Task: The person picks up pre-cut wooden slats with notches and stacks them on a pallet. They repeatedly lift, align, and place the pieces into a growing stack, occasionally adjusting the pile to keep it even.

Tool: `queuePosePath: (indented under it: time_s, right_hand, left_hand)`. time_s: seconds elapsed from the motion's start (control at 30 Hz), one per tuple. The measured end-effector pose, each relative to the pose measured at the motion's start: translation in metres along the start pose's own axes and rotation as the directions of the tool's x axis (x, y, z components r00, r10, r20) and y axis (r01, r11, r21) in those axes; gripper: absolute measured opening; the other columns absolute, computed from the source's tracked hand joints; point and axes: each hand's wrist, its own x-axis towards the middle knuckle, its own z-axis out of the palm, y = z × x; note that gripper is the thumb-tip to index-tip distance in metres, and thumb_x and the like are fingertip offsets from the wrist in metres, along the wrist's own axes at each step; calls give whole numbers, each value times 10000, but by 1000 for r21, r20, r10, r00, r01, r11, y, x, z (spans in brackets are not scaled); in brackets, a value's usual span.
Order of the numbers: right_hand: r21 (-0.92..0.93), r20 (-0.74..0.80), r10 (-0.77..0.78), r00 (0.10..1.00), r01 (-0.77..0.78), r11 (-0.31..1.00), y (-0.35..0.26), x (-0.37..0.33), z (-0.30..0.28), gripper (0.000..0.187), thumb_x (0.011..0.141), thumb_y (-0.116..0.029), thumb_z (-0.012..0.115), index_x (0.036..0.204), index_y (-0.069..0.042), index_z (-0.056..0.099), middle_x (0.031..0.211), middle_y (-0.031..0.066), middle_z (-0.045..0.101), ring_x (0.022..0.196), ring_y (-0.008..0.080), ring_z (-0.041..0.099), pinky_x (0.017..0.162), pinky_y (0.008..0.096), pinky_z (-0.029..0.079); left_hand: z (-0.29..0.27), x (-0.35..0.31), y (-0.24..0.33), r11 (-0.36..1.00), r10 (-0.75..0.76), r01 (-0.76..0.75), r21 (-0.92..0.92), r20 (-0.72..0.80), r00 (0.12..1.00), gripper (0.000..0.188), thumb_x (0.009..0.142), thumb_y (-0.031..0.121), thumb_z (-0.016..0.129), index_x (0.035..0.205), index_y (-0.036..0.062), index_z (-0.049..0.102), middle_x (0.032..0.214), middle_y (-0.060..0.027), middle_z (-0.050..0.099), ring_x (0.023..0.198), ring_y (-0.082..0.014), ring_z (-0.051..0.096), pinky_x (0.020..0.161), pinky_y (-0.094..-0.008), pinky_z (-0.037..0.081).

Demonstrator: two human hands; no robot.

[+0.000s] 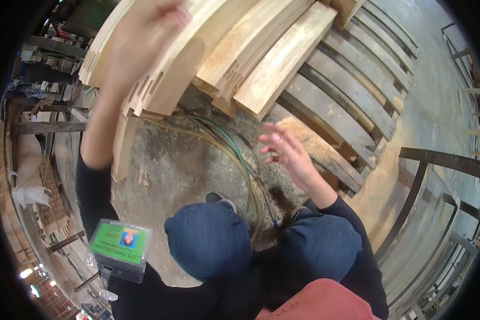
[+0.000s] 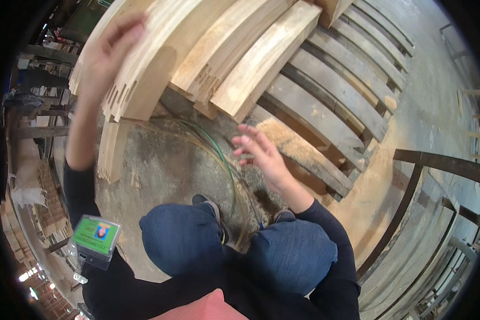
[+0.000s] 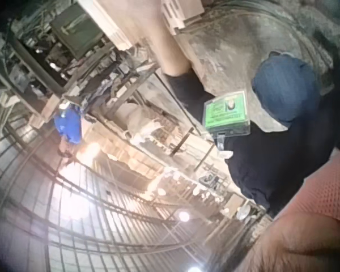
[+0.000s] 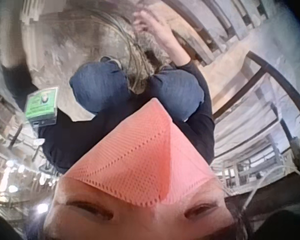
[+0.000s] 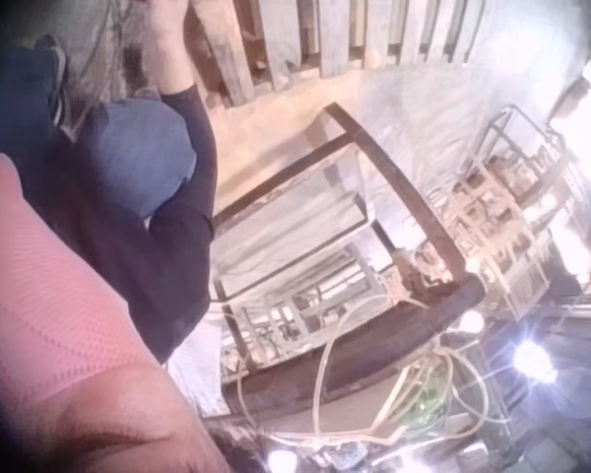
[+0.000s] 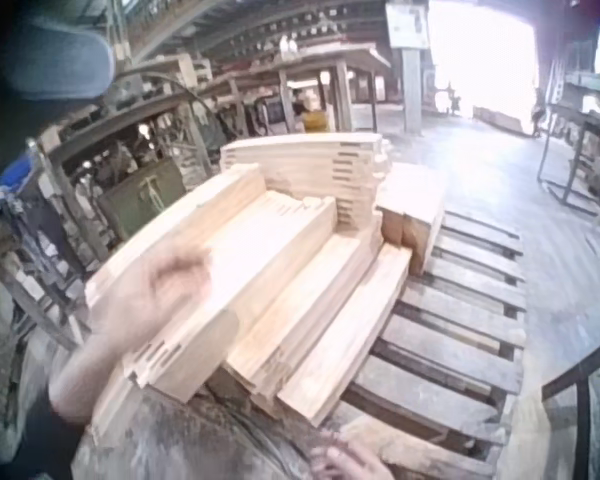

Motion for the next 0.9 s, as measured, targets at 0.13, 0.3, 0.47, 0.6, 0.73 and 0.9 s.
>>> queuePosePath:
  time_s: [0.13, 0.3, 0.47, 0.6, 0.73, 0.9]
  right_hand:
    - [78, -80, -16, 997, 22, 997, -3, 3, -4, 455, 1031, -315, 548, 1419, -92, 465, 1225, 75, 619, 986, 130, 619, 831, 293, 505]
    - [119, -10, 20, 1000, -19, 993, -2, 3, 5, 424, 1025, -281, 565, 1396, -90, 493, 1209, 69, 620, 986, 121, 612, 825, 283, 501]
    - [117, -26, 18, 1000, -15, 993, -2, -4, -14, 407, 1024, -271, 567, 1381, -84, 507, 1207, 64, 616, 980, 122, 613, 818, 282, 506]
    - [90, -43, 5, 999, -1, 996, -3, -4, -18, 412, 1027, -264, 562, 1386, -71, 498, 1200, 61, 615, 977, 129, 615, 811, 282, 512]
    - [-12, -179, -115, 977, 115, 993, -16, 20, -24, 457, 1030, -277, 557, 1404, -28, 469, 1258, 97, 590, 1061, 158, 598, 889, 314, 502]
    - [-65, -264, -101, 959, 87, 994, -10, 116, -56, 805, 872, -459, 745, 1372, 57, 384, 1291, 171, 513, 1168, 232, 542, 957, 372, 489]
  left_hand:
    - [106, -125, 30, 557, -408, 734, -390, 641, 650, 647, 924, 335, 718, 1432, 21, 470, 1320, -167, 574, 1230, -258, 577, 1047, -392, 482]
    - [202, -141, -65, -7, -590, 767, -642, 622, 515, 944, 845, 523, 758, 1499, 15, 304, 1430, -228, 396, 1342, -323, 402, 1103, -430, 382]
    - [238, -110, -52, -92, -633, 682, -726, 571, 523, 963, 766, 568, 802, 1470, 81, 361, 1395, -146, 429, 1280, -309, 408, 1104, -473, 318]
    - [237, -110, -57, 2, -695, 659, -752, 473, 542, 931, 781, 544, 798, 1481, 103, 372, 1426, -153, 434, 1301, -307, 402, 1100, -489, 310]
    - [221, -115, -60, -2, -700, 661, -750, 473, 535, 843, 821, 496, 781, 1462, 108, 395, 1395, -143, 453, 1314, -316, 395, 1128, -487, 286]
    - [222, -111, -46, -42, -682, 653, -756, 499, 534, 789, 867, 419, 758, 1468, 82, 374, 1407, -149, 422, 1308, -330, 396, 1149, -490, 273]
